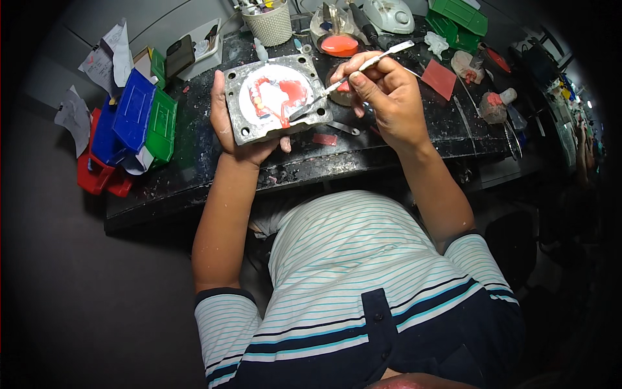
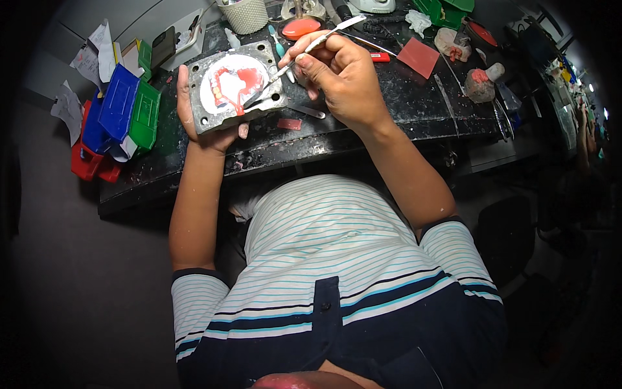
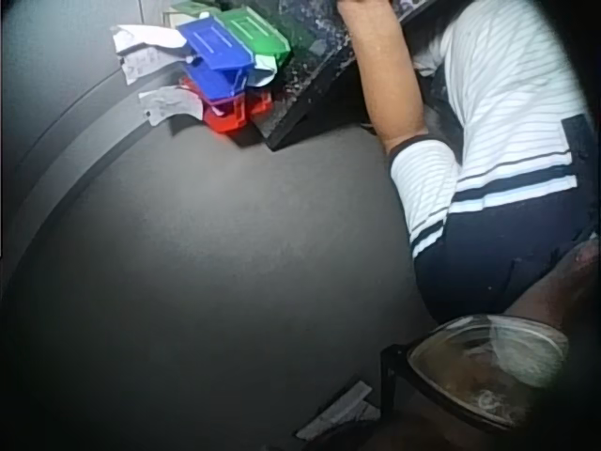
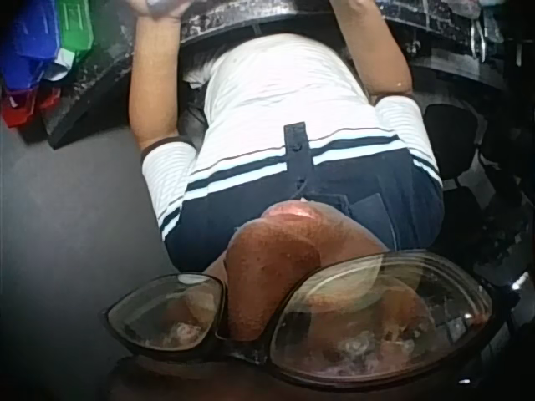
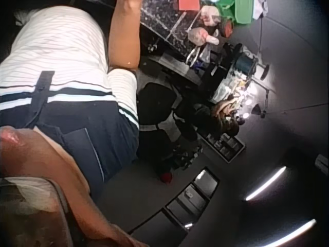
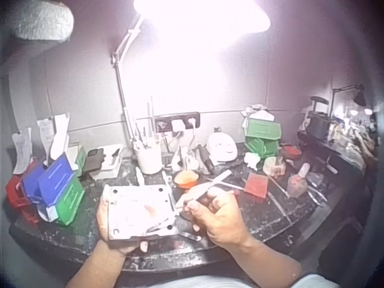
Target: The person shapes a pink wax-like material on a dental cast using a metal spatula and their fingers. They repeatedly apply, smooth, and trim the material on the cast held in the left hand while using tools from the workbench.
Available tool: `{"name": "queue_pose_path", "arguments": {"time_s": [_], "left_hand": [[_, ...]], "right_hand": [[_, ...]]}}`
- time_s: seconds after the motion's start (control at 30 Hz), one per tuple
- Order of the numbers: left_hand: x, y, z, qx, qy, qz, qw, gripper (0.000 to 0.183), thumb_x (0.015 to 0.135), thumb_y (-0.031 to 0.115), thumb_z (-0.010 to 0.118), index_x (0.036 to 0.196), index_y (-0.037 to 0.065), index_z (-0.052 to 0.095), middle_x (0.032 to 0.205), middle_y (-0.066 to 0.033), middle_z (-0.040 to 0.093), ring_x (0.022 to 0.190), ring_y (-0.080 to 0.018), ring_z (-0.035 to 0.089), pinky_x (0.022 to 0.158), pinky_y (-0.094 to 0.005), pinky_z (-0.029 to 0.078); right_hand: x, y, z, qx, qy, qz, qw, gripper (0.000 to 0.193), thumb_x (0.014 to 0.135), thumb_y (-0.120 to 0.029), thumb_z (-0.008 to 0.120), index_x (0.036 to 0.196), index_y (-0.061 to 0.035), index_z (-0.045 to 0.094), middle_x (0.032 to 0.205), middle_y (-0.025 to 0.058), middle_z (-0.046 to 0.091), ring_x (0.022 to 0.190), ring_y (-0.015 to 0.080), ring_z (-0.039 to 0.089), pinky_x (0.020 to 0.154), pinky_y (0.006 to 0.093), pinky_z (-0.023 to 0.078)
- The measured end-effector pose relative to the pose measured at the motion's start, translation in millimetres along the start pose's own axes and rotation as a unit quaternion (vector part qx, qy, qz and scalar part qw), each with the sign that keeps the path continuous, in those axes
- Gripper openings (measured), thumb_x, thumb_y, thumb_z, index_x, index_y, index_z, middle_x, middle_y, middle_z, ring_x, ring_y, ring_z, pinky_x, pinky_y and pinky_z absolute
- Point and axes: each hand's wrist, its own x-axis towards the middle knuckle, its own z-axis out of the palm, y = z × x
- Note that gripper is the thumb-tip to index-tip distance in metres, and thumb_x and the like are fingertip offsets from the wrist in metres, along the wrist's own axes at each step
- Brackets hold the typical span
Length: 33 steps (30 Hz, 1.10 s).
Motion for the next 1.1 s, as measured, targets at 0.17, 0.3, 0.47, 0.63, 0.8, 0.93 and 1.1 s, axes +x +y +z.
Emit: {"name": "queue_pose_path", "arguments": {"time_s": [0.17,0.3,0.47,0.63,0.8,0.93,1.1], "left_hand": [[1,-1,0,0.01,-0.002,0.011,1.0,0.09,0.101,0.072,0.037,0.15,-0.003,0.042,0.142,-0.0322,0.056,0.109,-0.0554,0.067,0.06,-0.0669,0.062],[-2,-2,4,0.033,0.021,0.026,0.999,0.087,0.103,0.069,0.035,0.151,-0.003,0.042,0.142,-0.0315,0.056,0.108,-0.0542,0.068,0.057,-0.0642,0.062],[-1,-1,1,0.038,-0.004,0.02,0.999,0.087,0.102,0.07,0.036,0.15,-0.002,0.043,0.142,-0.0311,0.056,0.108,-0.0536,0.068,0.057,-0.0638,0.062],[-2,0,0,0.001,0.006,0.006,1.0,0.092,0.099,0.073,0.039,0.15,-0.003,0.043,0.142,-0.0325,0.055,0.111,-0.0571,0.066,0.064,-0.0705,0.06],[-1,-2,2,0.047,0.009,0.022,0.999,0.088,0.102,0.07,0.034,0.15,-0.003,0.042,0.141,-0.0312,0.057,0.105,-0.0521,0.07,0.055,-0.0613,0.062],[0,-3,8,0.049,0.02,0.025,0.998,0.088,0.103,0.07,0.033,0.15,-0.004,0.042,0.139,-0.0312,0.058,0.102,-0.0517,0.071,0.053,-0.0603,0.062],[-1,2,-2,0.007,-0.024,0.006,1.0,0.092,0.099,0.073,0.039,0.149,-0.004,0.042,0.141,-0.0329,0.056,0.109,-0.0568,0.067,0.062,-0.0687,0.061]], "right_hand": [[0,-10,-5,-0.013,-0.003,-0.026,1.0,0.008,0.105,-0.002,0.059,0.111,0.0006,0.064,0.105,0.013,0.074,0.074,0.0067,0.061,0.058,0.0199,0.048],[17,-24,-40,-0.212,0.042,-0.203,0.955,0.011,0.104,0.001,0.059,0.113,0.0007,0.065,0.106,0.0121,0.074,0.088,0.0112,0.069,0.067,0.0212,0.053],[28,-26,-62,-0.338,0.017,-0.209,0.918,0.011,0.103,0.008,0.055,0.108,0.0055,0.065,0.109,0.0136,0.071,0.104,0.0193,0.071,0.097,0.0323,0.056],[25,-25,-55,-0.328,0.04,-0.229,0.916,0.012,0.103,0.007,0.056,0.109,0.0045,0.066,0.109,0.0123,0.072,0.104,0.0183,0.071,0.093,0.0296,0.057],[6,-36,-29,-0.2,0.032,-0.139,0.969,0.01,0.104,0.0,0.06,0.112,0.0009,0.064,0.108,0.0129,0.074,0.087,0.0095,0.068,0.064,0.0195,0.051],[0,-27,-2,-0.108,-0.027,-0.107,0.988,0.01,0.102,0.007,0.058,0.109,0.0065,0.065,0.106,0.0126,0.071,0.101,0.0181,0.07,0.094,0.0306,0.056],[-2,-19,9,-0.069,-0.041,-0.08,0.994,0.01,0.1,0.008,0.059,0.109,0.0067,0.064,0.104,0.0115,0.07,0.101,0.0168,0.07,0.094,0.0296,0.056]]}}
